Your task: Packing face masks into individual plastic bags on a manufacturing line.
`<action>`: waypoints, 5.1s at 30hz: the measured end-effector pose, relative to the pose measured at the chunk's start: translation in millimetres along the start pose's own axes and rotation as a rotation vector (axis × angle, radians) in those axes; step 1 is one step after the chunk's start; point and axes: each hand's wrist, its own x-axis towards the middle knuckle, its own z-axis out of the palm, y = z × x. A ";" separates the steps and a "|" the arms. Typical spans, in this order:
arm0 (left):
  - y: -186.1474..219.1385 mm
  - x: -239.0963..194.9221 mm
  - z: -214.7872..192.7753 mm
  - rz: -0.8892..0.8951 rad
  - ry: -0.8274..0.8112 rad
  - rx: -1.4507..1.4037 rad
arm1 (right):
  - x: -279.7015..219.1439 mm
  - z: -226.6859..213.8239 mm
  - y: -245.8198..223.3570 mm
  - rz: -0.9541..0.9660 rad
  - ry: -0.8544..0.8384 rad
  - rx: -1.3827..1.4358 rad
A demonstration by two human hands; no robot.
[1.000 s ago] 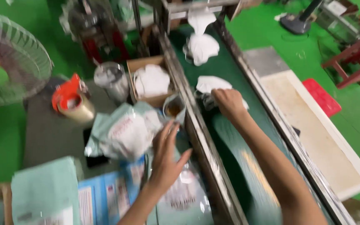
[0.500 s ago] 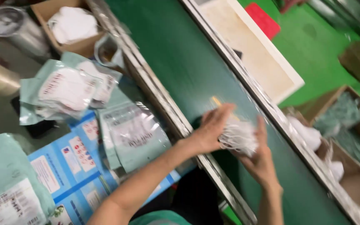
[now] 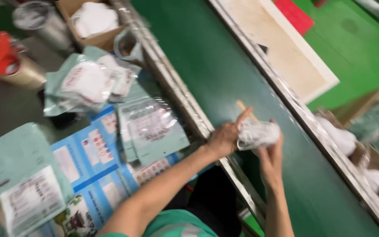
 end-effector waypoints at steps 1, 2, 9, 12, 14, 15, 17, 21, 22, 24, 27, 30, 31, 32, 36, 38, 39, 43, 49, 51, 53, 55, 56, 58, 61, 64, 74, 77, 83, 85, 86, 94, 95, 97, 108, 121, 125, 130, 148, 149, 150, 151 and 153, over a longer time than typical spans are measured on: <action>8.6 0.0 -13.3 -0.149 -0.040 -0.004 | 3.5 -2.6 14.4 0.002 0.007 0.102; 7.2 -14.3 -21.3 -0.165 -0.022 -0.001 | 2.3 0.0 21.5 0.002 -0.015 0.113; -67.0 -146.5 -91.3 0.299 0.508 0.609 | 14.3 43.9 -9.1 0.087 0.369 -0.048; -96.5 -178.4 -92.3 0.160 0.372 0.698 | 4.3 70.7 15.8 0.182 0.233 0.106; -110.9 -179.1 -96.0 0.128 0.308 0.794 | 10.6 106.1 10.9 0.293 0.137 0.132; -116.6 -176.6 -94.1 0.181 0.328 0.792 | 14.1 128.0 -4.5 0.331 0.011 0.217; -131.7 -178.6 -77.9 0.225 0.341 0.772 | 5.2 153.6 -23.2 0.389 -0.117 0.288; -156.7 -184.5 -57.0 0.233 0.194 0.927 | -12.2 168.1 -20.0 0.518 -0.253 0.351; -156.3 -187.6 -50.3 0.260 0.209 0.857 | -19.1 165.0 -16.8 0.492 -0.235 0.308; -136.3 -203.7 -39.2 0.149 0.246 0.908 | -27.4 147.0 -13.8 0.505 -0.162 0.325; -109.9 -219.2 -39.1 -0.094 0.187 0.685 | -33.0 122.5 -27.7 0.496 -0.015 0.349; -91.9 -223.1 -42.9 0.005 0.292 0.524 | -40.0 109.0 -44.0 0.489 0.040 0.357; -86.6 -222.6 -44.0 0.255 0.486 0.649 | -42.5 105.8 -48.7 0.486 0.037 0.367; -89.0 -220.4 -48.4 0.255 0.490 0.653 | -46.9 106.5 -42.5 0.482 0.033 0.369; -125.0 -226.4 -31.8 0.097 0.454 0.714 | -57.1 112.3 -40.2 0.491 -0.019 0.330; -144.7 -231.7 -16.4 0.107 0.405 0.712 | -64.9 113.4 -28.3 0.519 0.002 0.317; -148.3 -231.6 -13.6 0.081 0.375 0.715 | -71.8 112.0 -11.7 0.530 -0.048 0.331; -165.9 -223.7 -13.3 0.087 0.324 0.705 | -87.1 136.4 26.9 0.686 -0.213 0.148; -122.4 -206.1 -36.5 0.476 0.746 0.685 | -61.3 172.6 6.8 0.383 -0.111 0.167; -77.3 -202.1 -61.2 0.394 0.680 0.603 | -54.4 164.9 1.2 0.530 -0.163 0.251; -46.0 -204.7 -71.4 0.299 0.611 0.512 | -58.0 159.5 -17.5 0.690 -0.218 0.333; -32.4 -199.8 -82.3 0.112 0.642 0.464 | -49.6 162.4 -48.2 0.052 -0.178 -0.401; -20.9 -197.0 -83.2 0.120 0.642 0.468 | -46.8 166.2 -55.7 0.046 -0.171 -0.399; 2.5 -189.5 -85.2 0.303 0.737 0.534 | -40.6 172.4 -71.6 -0.098 0.029 -0.480; 13.1 -186.5 -79.0 0.346 0.565 0.480 | -21.8 161.2 -70.0 0.022 0.070 -0.159; 12.3 -184.7 -86.2 0.271 0.984 0.186 | -22.1 144.7 -47.7 0.033 0.174 0.088; -8.4 -142.6 -58.4 -0.322 0.799 -0.796 | -6.3 159.5 -77.9 0.682 0.227 0.739; -14.1 -136.1 -54.2 -0.343 0.874 -0.894 | -39.3 135.1 5.7 0.572 -0.103 0.773; 17.8 -151.0 -32.8 -0.021 0.057 -0.776 | -8.8 124.7 -35.1 0.403 0.144 0.600; 22.9 -168.1 -52.2 0.392 0.081 0.078 | -7.5 107.5 -59.3 0.235 -0.035 0.016; 46.4 -157.3 -81.0 0.395 0.077 0.074 | -4.0 104.4 -78.6 0.236 -0.030 0.013; 70.2 -126.5 -128.4 0.358 0.456 0.088 | -22.1 98.8 -88.5 -0.065 -0.221 -0.385; 70.6 -125.4 -127.7 0.369 0.452 0.092 | -19.3 101.4 -93.0 -0.071 -0.211 -0.386; 72.8 -133.1 -120.4 0.301 0.538 -0.172 | -22.4 106.0 -103.2 -0.361 0.233 -0.332; 56.8 -137.9 -104.9 0.040 0.698 -0.252 | -17.9 79.5 -77.9 0.076 0.342 0.352; -44.9 -55.8 -55.1 -0.587 0.431 -0.604 | 204.9 152.6 -126.1 -0.494 -0.254 -0.734; -2.8 -38.1 -82.7 -0.127 0.237 -0.599 | 335.0 229.8 -66.5 -0.597 -0.465 -1.179; -50.9 -34.4 -116.5 -0.073 0.508 -0.168 | 449.3 270.6 37.7 -0.485 -0.646 -1.431; -34.0 19.8 -101.9 0.255 0.400 0.089 | 114.9 47.1 -42.4 -0.087 -0.304 -0.541; -35.7 10.5 -85.8 0.251 0.387 0.080 | 96.7 49.8 -41.2 -0.071 -0.299 -0.543; -40.2 11.0 -82.2 0.220 0.349 0.082 | 94.4 57.5 -38.9 0.037 -0.156 -0.365; -44.8 11.5 -80.2 0.189 0.311 0.085 | 92.8 66.2 -37.3 0.144 -0.017 -0.184; -58.9 19.8 -82.1 0.190 0.291 0.084 | 96.3 67.7 -19.5 -0.072 -0.126 -0.247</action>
